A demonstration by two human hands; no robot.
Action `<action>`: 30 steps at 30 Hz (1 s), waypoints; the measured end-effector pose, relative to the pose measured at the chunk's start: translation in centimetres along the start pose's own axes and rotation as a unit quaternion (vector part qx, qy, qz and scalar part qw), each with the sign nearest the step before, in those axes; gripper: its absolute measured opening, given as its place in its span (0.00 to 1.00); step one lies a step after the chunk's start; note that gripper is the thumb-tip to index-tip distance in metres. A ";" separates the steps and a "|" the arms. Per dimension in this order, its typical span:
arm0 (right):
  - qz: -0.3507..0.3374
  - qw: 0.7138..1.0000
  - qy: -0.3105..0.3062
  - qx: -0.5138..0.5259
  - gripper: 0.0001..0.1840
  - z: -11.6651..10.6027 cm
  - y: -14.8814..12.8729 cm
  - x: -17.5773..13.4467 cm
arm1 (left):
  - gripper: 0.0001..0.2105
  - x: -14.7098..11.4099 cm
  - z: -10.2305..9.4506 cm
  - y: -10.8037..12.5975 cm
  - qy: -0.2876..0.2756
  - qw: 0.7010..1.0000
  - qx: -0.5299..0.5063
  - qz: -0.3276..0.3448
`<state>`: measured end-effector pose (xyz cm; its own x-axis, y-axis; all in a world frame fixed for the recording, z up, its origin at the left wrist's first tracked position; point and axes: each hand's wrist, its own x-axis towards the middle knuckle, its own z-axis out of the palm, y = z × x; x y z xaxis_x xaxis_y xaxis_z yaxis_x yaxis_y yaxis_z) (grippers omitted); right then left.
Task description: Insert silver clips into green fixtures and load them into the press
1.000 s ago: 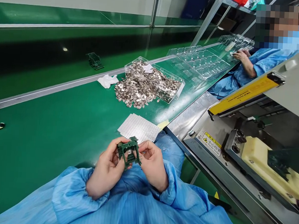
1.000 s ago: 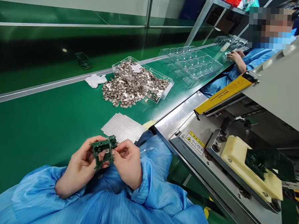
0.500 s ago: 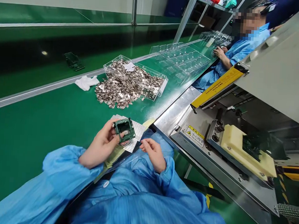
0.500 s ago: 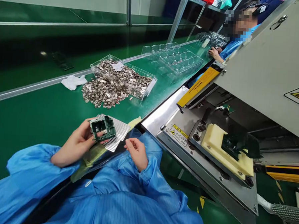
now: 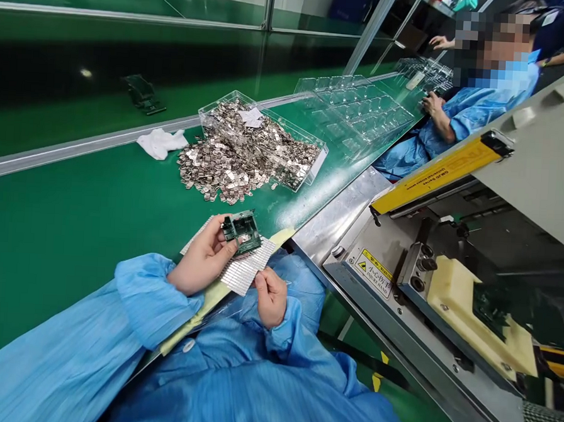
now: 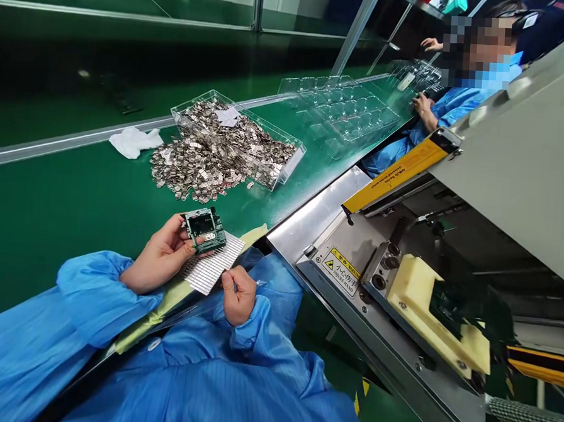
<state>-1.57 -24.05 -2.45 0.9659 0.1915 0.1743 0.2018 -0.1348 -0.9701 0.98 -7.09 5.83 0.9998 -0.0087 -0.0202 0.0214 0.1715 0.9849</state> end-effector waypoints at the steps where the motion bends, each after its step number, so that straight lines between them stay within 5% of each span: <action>1: 0.003 0.999 -0.023 -0.030 0.26 -0.3 0.5 0.1 | 0.26 0.1 0.0 0.0 0.002 1.000 -0.004 -0.002; 7: 0.112 0.967 -0.184 -0.138 0.23 -3.2 2.0 1.3 | 0.24 0.1 -0.3 -0.2 -0.010 1.000 -0.021 0.003; 13: 0.083 0.987 -0.103 -0.089 0.12 -5.6 -3.9 2.5 | 0.21 -0.4 -0.5 -0.6 -0.023 0.999 -0.022 0.038; 18: -0.087 0.996 0.019 -0.026 0.05 -3.3 -8.8 4.5 | 0.18 -0.8 -0.3 -0.7 -0.026 0.998 0.007 0.059; 24: -0.092 0.993 0.072 -0.029 0.03 0.5 -8.4 5.8 | 0.17 -1.0 -0.1 -0.7 -0.033 0.997 0.023 0.073; 30: -0.062 0.995 0.072 -0.043 0.06 1.4 -8.4 5.8 | 0.17 -1.2 0.0 -0.4 -0.017 0.996 0.046 0.075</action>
<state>2.08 -20.48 6.49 0.9445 0.0726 0.3205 0.3286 -0.2034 -0.9223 -0.25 -7.13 5.47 0.9910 -0.0226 0.1320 -0.1297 0.0833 0.9881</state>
